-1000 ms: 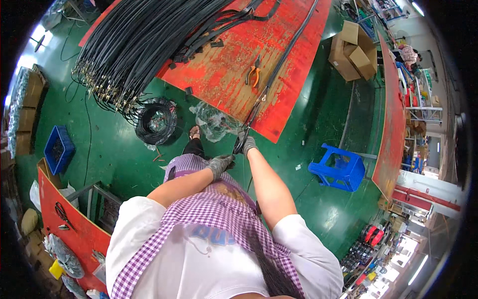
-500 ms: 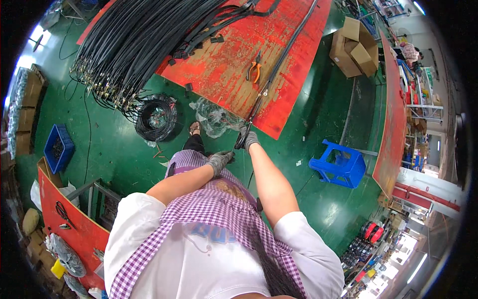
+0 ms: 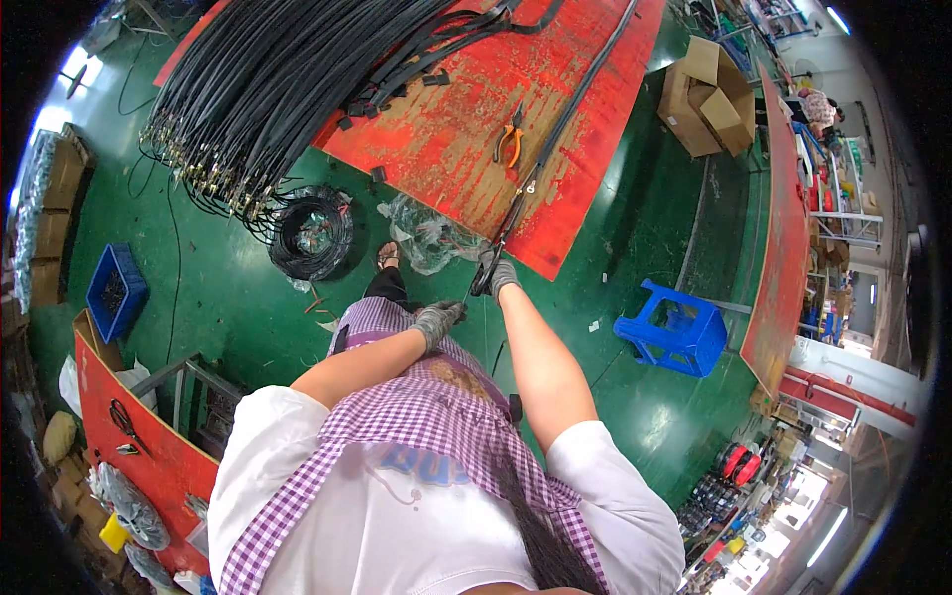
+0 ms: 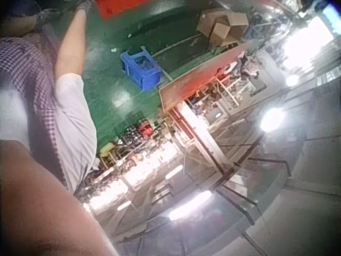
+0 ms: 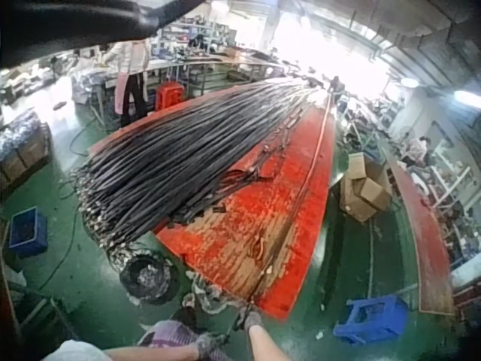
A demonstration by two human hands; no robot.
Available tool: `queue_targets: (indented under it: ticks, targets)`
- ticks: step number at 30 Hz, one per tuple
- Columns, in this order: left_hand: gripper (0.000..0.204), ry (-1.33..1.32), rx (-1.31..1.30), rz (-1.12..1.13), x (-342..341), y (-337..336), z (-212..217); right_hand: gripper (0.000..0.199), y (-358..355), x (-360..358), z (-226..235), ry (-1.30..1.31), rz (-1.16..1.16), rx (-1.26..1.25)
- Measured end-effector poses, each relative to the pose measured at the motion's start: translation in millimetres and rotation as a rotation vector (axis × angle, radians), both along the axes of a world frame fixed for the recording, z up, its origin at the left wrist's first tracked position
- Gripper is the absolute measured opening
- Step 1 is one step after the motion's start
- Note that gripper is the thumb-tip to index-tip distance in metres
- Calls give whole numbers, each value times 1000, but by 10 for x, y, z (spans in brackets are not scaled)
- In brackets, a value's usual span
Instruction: The person strips the outer insulation from black cables using pliers and a knife, then cuts the cables to length. They repeat this process for multiple cables on a red workbench in a workshop.
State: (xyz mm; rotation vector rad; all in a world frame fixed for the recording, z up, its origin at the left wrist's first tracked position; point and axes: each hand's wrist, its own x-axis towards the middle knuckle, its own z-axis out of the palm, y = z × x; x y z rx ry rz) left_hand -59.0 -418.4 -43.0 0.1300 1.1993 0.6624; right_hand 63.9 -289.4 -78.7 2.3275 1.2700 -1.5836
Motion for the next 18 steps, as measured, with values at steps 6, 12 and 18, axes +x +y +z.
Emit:
queue_targets:
  ticks: [6,12,18]
  targets:
    - [27,123,197,-201,123,-11,-11,51,-61,549,-885,-63,356,101]
    - [26,442,502,-379,129,-74,-344,50,-20,294,-610,-43,10,31]
    - [26,530,455,-453,46,-49,-196,56,-53,-47,109,59,-87,3]
